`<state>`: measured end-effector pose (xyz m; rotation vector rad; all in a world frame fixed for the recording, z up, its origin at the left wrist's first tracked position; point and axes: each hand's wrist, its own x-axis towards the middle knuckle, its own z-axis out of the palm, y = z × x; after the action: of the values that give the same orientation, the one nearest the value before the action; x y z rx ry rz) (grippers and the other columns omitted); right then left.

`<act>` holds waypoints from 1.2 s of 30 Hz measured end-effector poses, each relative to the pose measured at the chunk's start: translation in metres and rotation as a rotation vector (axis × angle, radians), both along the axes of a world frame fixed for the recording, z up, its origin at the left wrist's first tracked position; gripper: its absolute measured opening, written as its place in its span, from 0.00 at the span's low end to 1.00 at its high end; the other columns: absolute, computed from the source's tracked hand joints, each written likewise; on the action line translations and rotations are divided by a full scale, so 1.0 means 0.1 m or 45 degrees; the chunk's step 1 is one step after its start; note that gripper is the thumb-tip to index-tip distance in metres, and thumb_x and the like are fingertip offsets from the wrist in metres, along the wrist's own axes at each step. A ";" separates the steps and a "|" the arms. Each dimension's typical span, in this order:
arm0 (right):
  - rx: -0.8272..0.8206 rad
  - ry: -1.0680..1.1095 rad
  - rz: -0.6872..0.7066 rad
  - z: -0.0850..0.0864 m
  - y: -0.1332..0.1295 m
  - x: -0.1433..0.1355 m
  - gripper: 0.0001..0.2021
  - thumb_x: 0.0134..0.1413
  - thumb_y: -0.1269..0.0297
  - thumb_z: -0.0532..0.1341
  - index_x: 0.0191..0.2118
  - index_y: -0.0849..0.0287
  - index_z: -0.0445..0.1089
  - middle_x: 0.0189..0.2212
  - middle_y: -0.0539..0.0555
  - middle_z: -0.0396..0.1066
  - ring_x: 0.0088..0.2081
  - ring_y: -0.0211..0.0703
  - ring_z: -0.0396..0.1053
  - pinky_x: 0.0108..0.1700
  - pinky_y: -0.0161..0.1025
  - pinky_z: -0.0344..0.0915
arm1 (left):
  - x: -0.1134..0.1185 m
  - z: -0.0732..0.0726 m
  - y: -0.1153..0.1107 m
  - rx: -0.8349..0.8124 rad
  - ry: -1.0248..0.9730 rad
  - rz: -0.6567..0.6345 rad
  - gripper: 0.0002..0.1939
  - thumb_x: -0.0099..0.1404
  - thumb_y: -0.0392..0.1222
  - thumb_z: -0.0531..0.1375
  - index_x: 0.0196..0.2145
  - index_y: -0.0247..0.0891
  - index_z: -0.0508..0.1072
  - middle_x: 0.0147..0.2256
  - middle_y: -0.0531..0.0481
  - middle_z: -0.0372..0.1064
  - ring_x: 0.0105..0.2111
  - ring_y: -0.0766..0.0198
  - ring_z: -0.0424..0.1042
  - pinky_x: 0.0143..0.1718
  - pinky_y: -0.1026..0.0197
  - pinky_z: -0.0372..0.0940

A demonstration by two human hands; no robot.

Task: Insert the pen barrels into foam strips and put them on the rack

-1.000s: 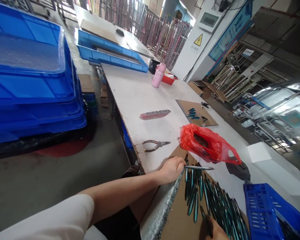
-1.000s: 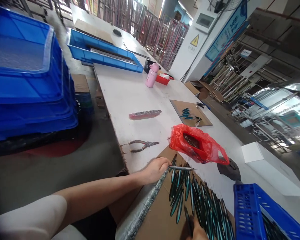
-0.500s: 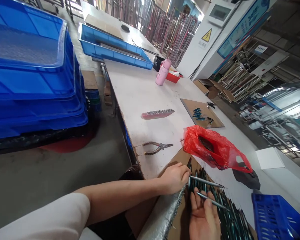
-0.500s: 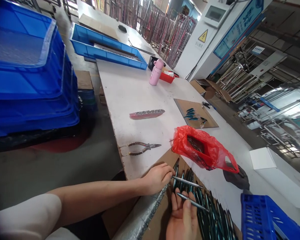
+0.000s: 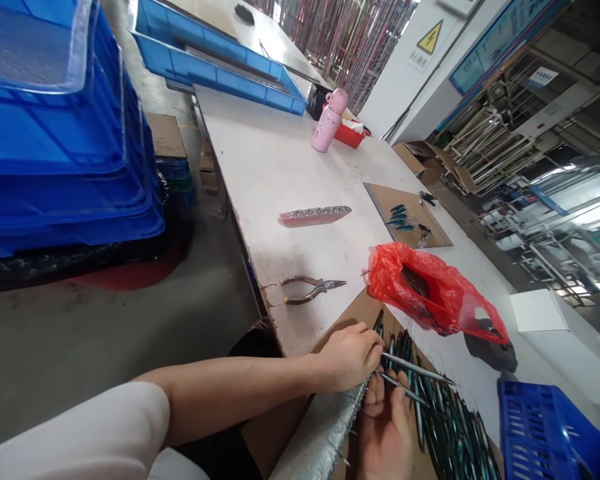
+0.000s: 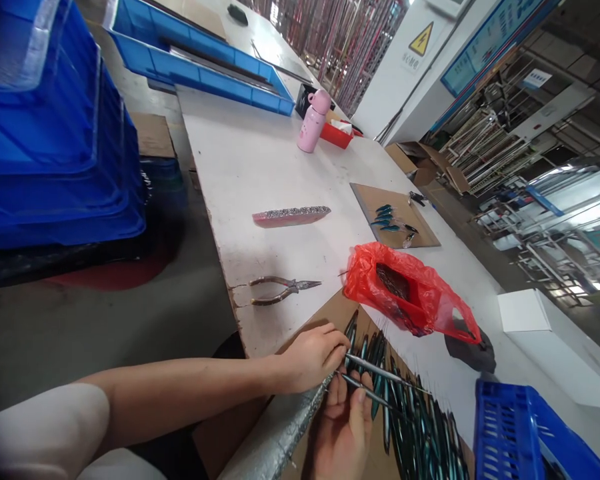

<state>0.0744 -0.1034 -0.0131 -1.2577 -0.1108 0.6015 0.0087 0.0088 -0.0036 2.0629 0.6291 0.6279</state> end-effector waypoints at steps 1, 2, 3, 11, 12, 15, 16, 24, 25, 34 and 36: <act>-0.001 -0.012 0.015 -0.03 -0.01 0.02 0.11 0.50 0.61 0.59 0.42 0.53 0.66 0.35 0.48 0.72 0.41 0.38 0.70 0.45 0.42 0.68 | 0.00 -0.01 0.00 0.000 0.000 -0.001 0.15 0.66 0.42 0.43 0.39 0.40 0.68 0.33 0.50 0.64 0.35 0.64 0.65 0.41 0.62 0.62; -0.008 -0.016 0.020 -0.05 -0.02 0.04 0.11 0.50 0.61 0.59 0.42 0.53 0.66 0.35 0.49 0.72 0.41 0.38 0.69 0.44 0.42 0.68 | 0.01 -0.01 0.00 -0.001 0.001 0.000 0.15 0.66 0.42 0.43 0.39 0.40 0.68 0.33 0.50 0.64 0.35 0.64 0.66 0.41 0.62 0.62; -0.016 -0.011 0.019 -0.06 -0.02 0.05 0.12 0.50 0.61 0.59 0.42 0.53 0.66 0.36 0.49 0.72 0.41 0.39 0.69 0.44 0.42 0.68 | 0.01 -0.02 0.00 -0.004 0.003 0.000 0.15 0.66 0.43 0.43 0.40 0.39 0.68 0.33 0.50 0.64 0.35 0.64 0.66 0.41 0.62 0.62; -0.004 0.062 0.011 -0.08 -0.02 0.08 0.09 0.51 0.62 0.58 0.40 0.53 0.67 0.38 0.49 0.72 0.43 0.36 0.69 0.44 0.38 0.68 | 0.01 -0.01 0.00 -0.038 0.009 -0.010 0.16 0.66 0.44 0.44 0.40 0.39 0.68 0.34 0.49 0.64 0.36 0.64 0.66 0.42 0.62 0.62; -0.011 0.038 0.020 -0.08 -0.01 0.09 0.09 0.51 0.62 0.58 0.40 0.53 0.67 0.38 0.50 0.72 0.43 0.36 0.68 0.44 0.38 0.68 | 0.01 -0.01 0.00 -0.036 0.012 -0.012 0.16 0.66 0.43 0.44 0.40 0.39 0.68 0.34 0.49 0.64 0.36 0.63 0.66 0.42 0.62 0.62; -0.021 0.026 0.034 -0.08 -0.01 0.09 0.09 0.52 0.62 0.57 0.40 0.54 0.67 0.39 0.50 0.72 0.44 0.36 0.68 0.43 0.37 0.68 | 0.01 -0.01 0.00 -0.014 0.020 -0.015 0.16 0.66 0.43 0.44 0.40 0.38 0.69 0.34 0.49 0.64 0.35 0.63 0.66 0.41 0.61 0.62; -0.025 0.031 0.031 -0.07 0.00 0.09 0.09 0.52 0.62 0.57 0.40 0.54 0.67 0.39 0.50 0.72 0.43 0.36 0.68 0.43 0.37 0.68 | 0.01 -0.01 0.00 -0.007 0.021 -0.012 0.16 0.66 0.43 0.43 0.40 0.39 0.69 0.33 0.49 0.64 0.35 0.63 0.66 0.41 0.61 0.62; -0.102 -0.095 -0.086 0.09 0.01 -0.06 0.16 0.47 0.60 0.61 0.44 0.52 0.64 0.38 0.50 0.69 0.36 0.39 0.70 0.39 0.40 0.69 | 0.01 -0.01 -0.01 0.040 0.035 -0.011 0.16 0.66 0.43 0.43 0.39 0.39 0.68 0.33 0.49 0.63 0.34 0.64 0.66 0.40 0.61 0.62; -0.103 -0.146 -0.095 0.11 0.00 -0.09 0.16 0.47 0.61 0.61 0.44 0.52 0.64 0.38 0.50 0.69 0.35 0.39 0.70 0.39 0.41 0.69 | 0.01 -0.01 -0.01 0.043 0.042 -0.011 0.16 0.66 0.43 0.43 0.39 0.39 0.68 0.32 0.49 0.63 0.34 0.64 0.65 0.40 0.61 0.62; -0.258 -0.475 -0.078 0.15 0.01 -0.06 0.19 0.47 0.58 0.60 0.45 0.57 0.62 0.37 0.52 0.68 0.33 0.39 0.69 0.39 0.40 0.68 | 0.02 -0.02 -0.02 0.075 0.065 -0.013 0.17 0.66 0.45 0.42 0.36 0.39 0.68 0.32 0.49 0.63 0.33 0.63 0.66 0.38 0.60 0.63; -0.297 -0.515 -0.080 0.17 0.01 -0.05 0.18 0.46 0.57 0.61 0.43 0.58 0.63 0.37 0.52 0.68 0.33 0.39 0.69 0.39 0.38 0.68 | 0.03 -0.02 -0.02 0.080 0.069 -0.014 0.17 0.66 0.45 0.42 0.36 0.39 0.68 0.32 0.49 0.63 0.33 0.63 0.65 0.38 0.61 0.63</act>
<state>0.0697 -0.1021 0.0038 -1.5930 -0.3436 0.3042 0.0112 0.0068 -0.0058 2.1464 0.6360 0.5935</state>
